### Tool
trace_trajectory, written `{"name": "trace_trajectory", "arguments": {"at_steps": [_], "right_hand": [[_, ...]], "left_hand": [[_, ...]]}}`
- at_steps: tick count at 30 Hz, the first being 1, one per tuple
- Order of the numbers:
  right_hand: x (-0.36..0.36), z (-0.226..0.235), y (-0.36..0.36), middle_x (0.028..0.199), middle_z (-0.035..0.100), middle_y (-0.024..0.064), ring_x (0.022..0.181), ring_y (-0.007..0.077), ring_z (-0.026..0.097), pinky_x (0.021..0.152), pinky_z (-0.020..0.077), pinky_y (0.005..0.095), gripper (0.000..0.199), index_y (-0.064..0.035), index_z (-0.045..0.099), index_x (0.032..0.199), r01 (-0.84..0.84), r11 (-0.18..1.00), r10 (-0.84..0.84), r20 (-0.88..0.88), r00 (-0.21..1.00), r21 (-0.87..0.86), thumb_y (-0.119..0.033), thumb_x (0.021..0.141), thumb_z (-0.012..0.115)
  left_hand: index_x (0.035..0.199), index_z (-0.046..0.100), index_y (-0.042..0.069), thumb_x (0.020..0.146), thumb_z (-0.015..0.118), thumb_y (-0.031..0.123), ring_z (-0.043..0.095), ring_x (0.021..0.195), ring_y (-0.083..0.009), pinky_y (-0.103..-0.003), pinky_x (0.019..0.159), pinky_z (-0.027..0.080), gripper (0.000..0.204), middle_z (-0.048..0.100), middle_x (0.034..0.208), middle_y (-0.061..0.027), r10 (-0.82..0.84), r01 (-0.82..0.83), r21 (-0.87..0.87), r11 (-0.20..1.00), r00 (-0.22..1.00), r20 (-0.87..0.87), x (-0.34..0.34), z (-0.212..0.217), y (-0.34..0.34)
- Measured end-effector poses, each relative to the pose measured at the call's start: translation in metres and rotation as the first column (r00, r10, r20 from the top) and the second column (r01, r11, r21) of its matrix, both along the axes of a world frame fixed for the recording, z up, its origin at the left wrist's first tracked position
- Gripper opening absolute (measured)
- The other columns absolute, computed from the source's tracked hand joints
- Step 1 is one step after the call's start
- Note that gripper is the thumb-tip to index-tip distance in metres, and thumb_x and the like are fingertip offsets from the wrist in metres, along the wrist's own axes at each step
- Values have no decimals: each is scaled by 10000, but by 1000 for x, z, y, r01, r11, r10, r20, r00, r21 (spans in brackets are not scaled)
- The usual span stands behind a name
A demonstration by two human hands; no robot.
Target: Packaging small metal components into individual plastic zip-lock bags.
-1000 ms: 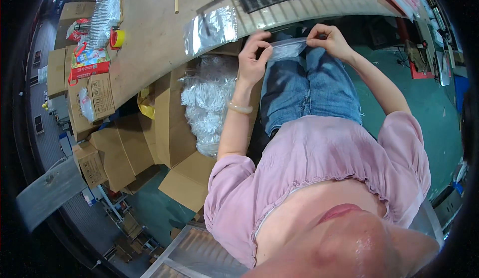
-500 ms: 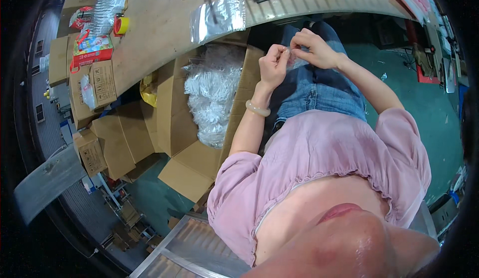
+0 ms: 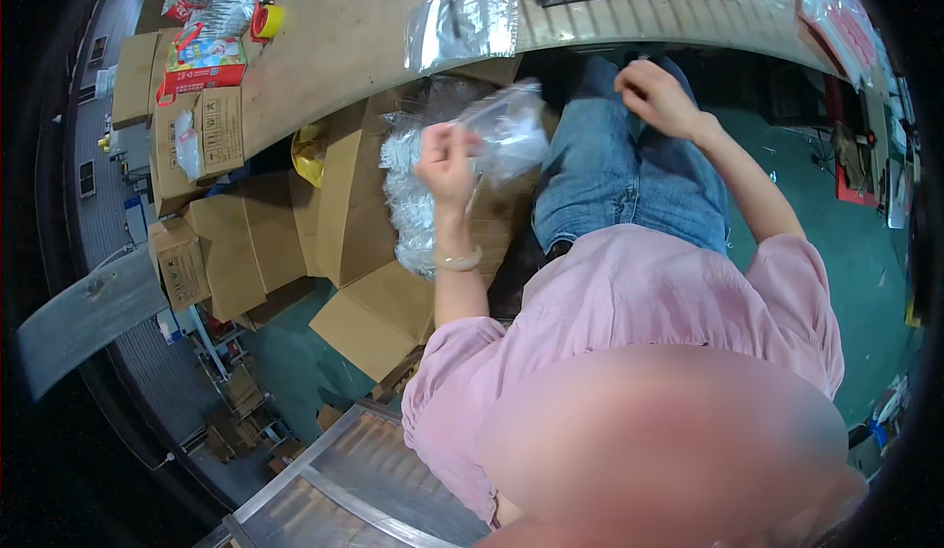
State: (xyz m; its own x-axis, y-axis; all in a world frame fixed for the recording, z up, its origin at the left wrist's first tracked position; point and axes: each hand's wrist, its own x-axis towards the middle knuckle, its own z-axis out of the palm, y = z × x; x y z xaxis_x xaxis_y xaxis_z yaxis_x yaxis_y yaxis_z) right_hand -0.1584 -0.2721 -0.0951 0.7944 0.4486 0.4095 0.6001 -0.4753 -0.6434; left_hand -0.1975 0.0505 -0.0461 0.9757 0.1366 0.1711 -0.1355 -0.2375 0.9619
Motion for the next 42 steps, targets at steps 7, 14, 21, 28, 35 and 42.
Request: {"name": "trace_trajectory", "arguments": {"at_steps": [7, 14, 21, 28, 35, 42], "right_hand": [[-15, 0, -27, 781, 543, 107, 692, 190, 551, 653, 460, 295, 98, -17, 552, 933, 313, 945, -238, -458, 857, 95, -43, 840, 561], [-14, 11, 12, 765, 525, 16, 671, 76, 480, 611, 411, 223, 74, -21, 552, 929, 102, 980, -14, -448, 894, 172, -66, 874, 572], [-3, -1, 2, 785, 566, -17, 679, 53, 501, 583, 406, 215, 125, -31, 607, 942, 389, 840, 50, -766, 641, 380, -147, 901, 588], [9, 10, -12, 729, 594, -30, 663, 26, 521, 547, 387, 188, 130, -43, 653, 915, 477, 787, 101, -845, 525, 391, -162, 898, 604], [3, 28, -28, 678, 588, -23, 611, 41, 518, 539, 385, 189, 171, -43, 633, 801, 256, 930, -36, -631, 775, 262, -183, 897, 612], [6, 50, -40, 682, 564, -22, 613, 41, 494, 551, 394, 196, 192, -20, 572, 801, 181, 948, 74, -735, 674, 262, -179, 905, 603]], "left_hand": [[1180, 527, -11, 823, 696, 240, 613, 978, -279, -374, 866, 486, 469, 617, 1117, -184, 200, -255, 617, 744, 967, 158, 32, 22, 61], [1218, 564, 65, 757, 727, 245, 532, 1159, -326, -408, 954, 437, 522, 591, 1217, -127, -382, -179, 910, 374, 864, 327, 104, -22, -45], [1011, 680, 77, 760, 648, 49, 612, 1056, -264, -370, 837, 507, 254, 685, 991, -62, -538, -21, 710, 704, 637, 552, 96, -44, -96], [965, 675, 44, 739, 679, 80, 626, 982, -276, -357, 802, 512, 228, 669, 1003, -86, -682, 21, 764, 644, 468, 562, 68, -33, -130], [957, 666, 9, 755, 742, 170, 640, 873, -197, -286, 764, 506, 269, 675, 950, -93, -526, 446, 362, 818, 835, 160, 41, -20, -164], [950, 649, -6, 813, 717, 125, 628, 732, -108, -233, 678, 503, 202, 675, 829, -59, -602, 567, -205, 798, 770, -212, 59, -24, -171]]}}
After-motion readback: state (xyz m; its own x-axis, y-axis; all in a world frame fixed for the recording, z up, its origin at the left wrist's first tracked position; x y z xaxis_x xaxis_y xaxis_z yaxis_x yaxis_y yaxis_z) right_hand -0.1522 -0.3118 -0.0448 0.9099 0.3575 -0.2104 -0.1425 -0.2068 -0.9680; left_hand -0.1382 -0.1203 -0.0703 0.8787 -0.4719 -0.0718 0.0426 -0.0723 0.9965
